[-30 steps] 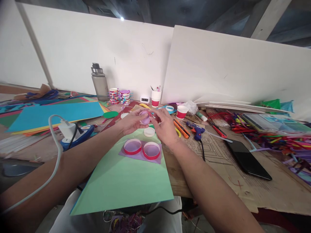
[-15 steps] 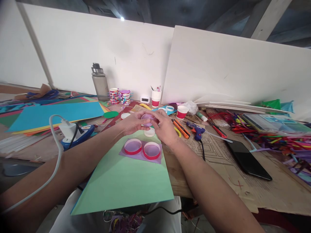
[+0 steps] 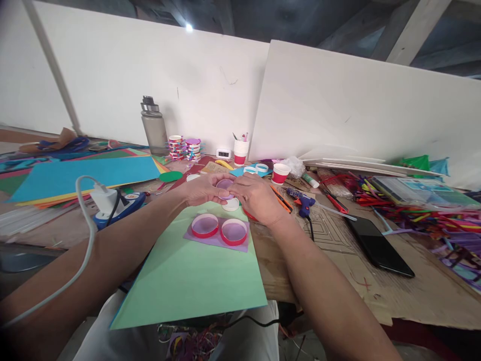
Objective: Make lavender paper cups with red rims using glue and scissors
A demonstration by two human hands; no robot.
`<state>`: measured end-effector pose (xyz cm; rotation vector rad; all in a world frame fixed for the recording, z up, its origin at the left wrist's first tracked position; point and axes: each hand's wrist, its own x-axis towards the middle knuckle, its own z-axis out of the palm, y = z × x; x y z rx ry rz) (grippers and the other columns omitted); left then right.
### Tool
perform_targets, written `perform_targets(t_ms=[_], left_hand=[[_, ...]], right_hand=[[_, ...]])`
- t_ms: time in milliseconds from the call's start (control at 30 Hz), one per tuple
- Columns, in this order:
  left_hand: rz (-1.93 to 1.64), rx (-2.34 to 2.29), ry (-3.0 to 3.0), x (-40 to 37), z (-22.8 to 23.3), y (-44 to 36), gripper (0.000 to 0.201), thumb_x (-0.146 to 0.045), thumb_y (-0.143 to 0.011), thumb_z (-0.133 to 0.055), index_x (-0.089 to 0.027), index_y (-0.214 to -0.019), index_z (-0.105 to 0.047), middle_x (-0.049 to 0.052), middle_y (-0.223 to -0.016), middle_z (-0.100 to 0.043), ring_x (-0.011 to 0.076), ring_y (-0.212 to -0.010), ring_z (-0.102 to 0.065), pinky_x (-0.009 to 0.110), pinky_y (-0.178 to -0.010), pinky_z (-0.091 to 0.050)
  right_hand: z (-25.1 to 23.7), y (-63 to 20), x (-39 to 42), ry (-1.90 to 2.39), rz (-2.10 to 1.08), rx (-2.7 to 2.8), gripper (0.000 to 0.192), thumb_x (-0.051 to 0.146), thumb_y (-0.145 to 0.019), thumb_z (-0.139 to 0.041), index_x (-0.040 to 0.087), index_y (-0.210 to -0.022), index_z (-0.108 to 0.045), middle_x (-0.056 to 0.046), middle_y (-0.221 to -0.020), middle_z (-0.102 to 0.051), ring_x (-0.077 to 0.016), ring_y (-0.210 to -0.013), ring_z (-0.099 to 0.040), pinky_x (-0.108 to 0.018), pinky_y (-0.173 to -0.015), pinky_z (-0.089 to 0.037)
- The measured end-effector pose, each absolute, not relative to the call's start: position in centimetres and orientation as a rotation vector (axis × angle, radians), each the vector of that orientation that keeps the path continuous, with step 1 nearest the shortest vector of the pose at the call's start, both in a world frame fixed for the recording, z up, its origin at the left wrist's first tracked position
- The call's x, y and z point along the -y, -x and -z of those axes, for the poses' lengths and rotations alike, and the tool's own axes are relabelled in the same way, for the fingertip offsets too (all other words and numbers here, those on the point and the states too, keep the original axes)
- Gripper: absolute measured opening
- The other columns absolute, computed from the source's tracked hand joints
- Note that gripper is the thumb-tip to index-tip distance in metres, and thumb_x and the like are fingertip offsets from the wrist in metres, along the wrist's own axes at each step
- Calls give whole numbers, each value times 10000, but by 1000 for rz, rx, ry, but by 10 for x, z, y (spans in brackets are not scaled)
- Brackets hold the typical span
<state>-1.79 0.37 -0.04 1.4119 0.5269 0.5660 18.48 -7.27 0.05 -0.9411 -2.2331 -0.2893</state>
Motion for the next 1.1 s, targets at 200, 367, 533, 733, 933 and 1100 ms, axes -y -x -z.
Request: perform_targets(t_ms=[200,367,533,733,933,1100], left_hand=[[-571,-500,-1420,-1,-1,17,560,-276,-641,-952,-215,-1151,-728,99,-1142,-691,189,-942,-702,371,-834,-604],[-660,-473,-1367,2,-4,18,504,-273,-662,-944,-203,-1108,-721,82,-1088,-695,173,-910,-693,370,-833,-599],[-852,-553,-1196,-3,-4,16,358,-328,-737,-899,-165,-980,-693,64,-948,-699,158,-827,-682,308,-730,-596],[-1055,-660,-1006,-15,-2,15,237,-290,-868,-764,-154,-1019,-642,84,-910,-713,171,-780,-683,295,-665,-588],[-1175,-758,-816,-11,-14,13,184,-337,-978,-581,-166,-976,-648,81,-886,-719,197,-802,-700,358,-714,-610],[-1275,-660,-753,-9,-20,15,99,-224,-979,-557,-159,-994,-629,66,-882,-722,185,-816,-706,344,-753,-608]], right_hand=[[-6,-176,83,1026,341,2192,288,267,-989,-459,236,-783,-657,-79,-826,-659,-242,-845,-563,-399,-817,-451],[-8,-174,85,1061,185,1937,265,288,-988,-468,242,-736,-531,-44,-785,-596,-214,-804,-559,-355,-761,-440],[-8,-178,83,1127,50,1661,293,334,-984,-485,246,-705,-478,-8,-719,-540,-185,-719,-515,-321,-700,-423],[-5,-177,82,1104,-92,1564,522,559,-1035,-413,248,-615,-429,12,-586,-489,-154,-594,-466,-294,-598,-387],[-5,-172,82,1107,-72,1698,500,530,-991,-537,221,-598,-560,16,-560,-544,-140,-569,-498,-293,-605,-403],[-5,-173,80,1066,-97,1698,220,342,-940,-602,231,-881,-783,-55,-878,-748,-216,-839,-667,-356,-745,-528]])
